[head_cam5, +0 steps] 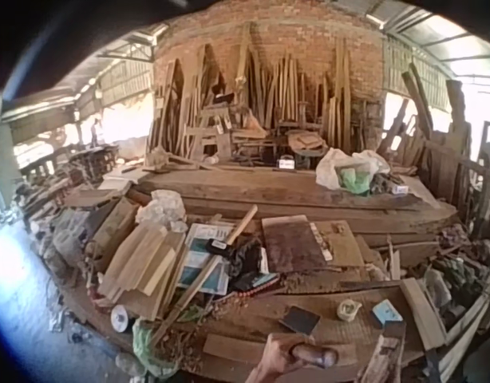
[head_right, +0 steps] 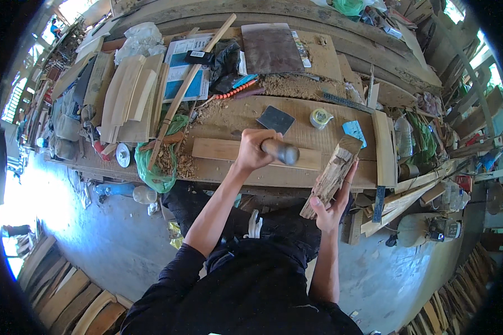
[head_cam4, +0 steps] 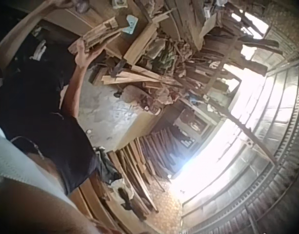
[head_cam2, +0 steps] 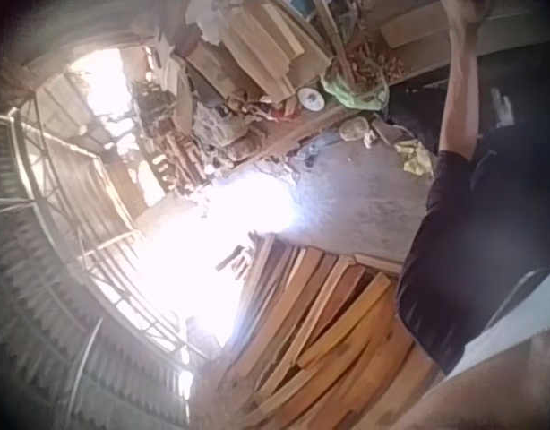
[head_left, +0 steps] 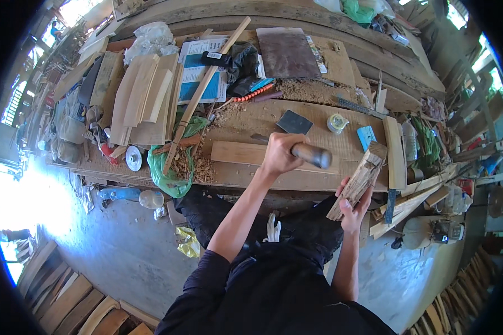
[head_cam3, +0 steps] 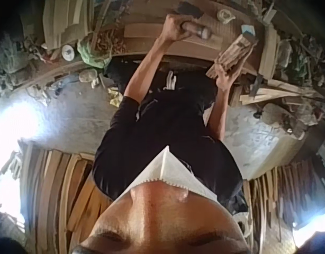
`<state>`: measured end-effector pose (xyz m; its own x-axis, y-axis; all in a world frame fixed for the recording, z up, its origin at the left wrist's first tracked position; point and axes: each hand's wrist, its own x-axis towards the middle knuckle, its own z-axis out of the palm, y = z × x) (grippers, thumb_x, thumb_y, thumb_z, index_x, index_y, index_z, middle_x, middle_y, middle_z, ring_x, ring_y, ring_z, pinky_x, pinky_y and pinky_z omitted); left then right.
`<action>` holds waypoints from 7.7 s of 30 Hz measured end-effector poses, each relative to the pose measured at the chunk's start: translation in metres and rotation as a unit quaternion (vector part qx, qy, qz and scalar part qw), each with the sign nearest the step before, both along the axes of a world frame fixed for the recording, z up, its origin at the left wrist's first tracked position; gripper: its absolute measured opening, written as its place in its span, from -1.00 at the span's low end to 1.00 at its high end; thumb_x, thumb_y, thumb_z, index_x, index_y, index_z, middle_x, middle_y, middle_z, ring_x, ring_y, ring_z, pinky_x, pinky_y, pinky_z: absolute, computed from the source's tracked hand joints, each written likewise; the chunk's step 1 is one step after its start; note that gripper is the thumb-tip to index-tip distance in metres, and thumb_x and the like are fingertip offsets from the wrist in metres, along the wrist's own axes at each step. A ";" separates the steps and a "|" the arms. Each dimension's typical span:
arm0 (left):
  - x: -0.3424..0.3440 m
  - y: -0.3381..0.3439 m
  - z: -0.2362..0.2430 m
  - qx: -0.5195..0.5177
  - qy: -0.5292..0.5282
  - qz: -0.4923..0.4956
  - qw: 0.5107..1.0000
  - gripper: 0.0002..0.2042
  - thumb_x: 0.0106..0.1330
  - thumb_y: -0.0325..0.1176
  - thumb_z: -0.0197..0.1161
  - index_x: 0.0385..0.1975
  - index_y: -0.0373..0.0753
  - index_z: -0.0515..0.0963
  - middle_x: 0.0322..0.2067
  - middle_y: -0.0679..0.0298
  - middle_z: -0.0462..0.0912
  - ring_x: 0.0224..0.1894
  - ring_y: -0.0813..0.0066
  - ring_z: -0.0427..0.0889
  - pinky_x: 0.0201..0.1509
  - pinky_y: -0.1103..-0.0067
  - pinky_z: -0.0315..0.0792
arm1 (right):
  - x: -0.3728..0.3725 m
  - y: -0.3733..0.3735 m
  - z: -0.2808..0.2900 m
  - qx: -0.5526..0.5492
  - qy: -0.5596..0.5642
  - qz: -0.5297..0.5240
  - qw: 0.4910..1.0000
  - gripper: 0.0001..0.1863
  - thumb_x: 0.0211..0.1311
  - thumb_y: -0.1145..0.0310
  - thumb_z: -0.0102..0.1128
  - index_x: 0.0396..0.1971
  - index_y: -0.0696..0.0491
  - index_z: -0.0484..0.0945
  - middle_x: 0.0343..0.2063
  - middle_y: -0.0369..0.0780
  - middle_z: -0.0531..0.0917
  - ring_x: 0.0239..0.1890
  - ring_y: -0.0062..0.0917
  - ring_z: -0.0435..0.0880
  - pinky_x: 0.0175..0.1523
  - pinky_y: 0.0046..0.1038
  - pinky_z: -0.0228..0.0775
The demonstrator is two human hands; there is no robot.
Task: The person uses a try square to mark a piece of wood on a workbench. They then use a chisel and a wooden mallet to carve and shape the wood. The person also uses a sanding block to smooth the surface of the wood and a tape measure to measure its length.
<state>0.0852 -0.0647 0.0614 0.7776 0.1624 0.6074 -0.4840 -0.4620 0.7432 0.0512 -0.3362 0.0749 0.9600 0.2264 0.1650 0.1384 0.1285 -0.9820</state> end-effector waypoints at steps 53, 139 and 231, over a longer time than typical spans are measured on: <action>0.026 -0.036 -0.012 -0.036 -0.009 0.063 0.997 -0.85 -0.12 -0.46 0.36 -0.48 -0.20 0.65 -0.59 0.09 0.63 -0.50 0.00 0.68 -0.42 0.34 0.53 | 0.016 0.034 0.071 -0.194 -0.160 0.005 0.968 0.31 0.01 0.21 0.64 0.66 0.20 -0.08 0.38 0.12 0.48 0.29 -0.20 0.61 0.38 -0.21 0.43; 0.034 -0.040 -0.027 0.002 0.006 -0.044 0.999 -0.81 -0.20 -0.40 0.39 -0.49 -0.11 0.65 -0.64 0.13 0.58 -0.54 0.00 0.63 -0.43 0.31 0.49 | -0.001 0.007 0.044 -0.174 -0.176 -0.114 0.962 0.37 0.07 0.08 0.66 0.66 0.23 -0.17 0.43 0.06 0.43 0.36 -0.23 0.54 0.40 -0.26 0.39; 0.017 -0.056 -0.020 -0.027 -0.002 -0.022 0.999 -0.82 -0.20 -0.37 0.44 -0.52 -0.14 0.65 -0.63 0.17 0.60 -0.57 0.07 0.63 -0.47 0.40 0.44 | 0.009 -0.014 0.068 -0.262 -0.209 -0.048 0.941 0.45 -0.01 -0.20 0.60 0.64 0.29 -0.13 0.50 0.14 0.27 0.46 -0.08 0.42 0.46 -0.07 0.34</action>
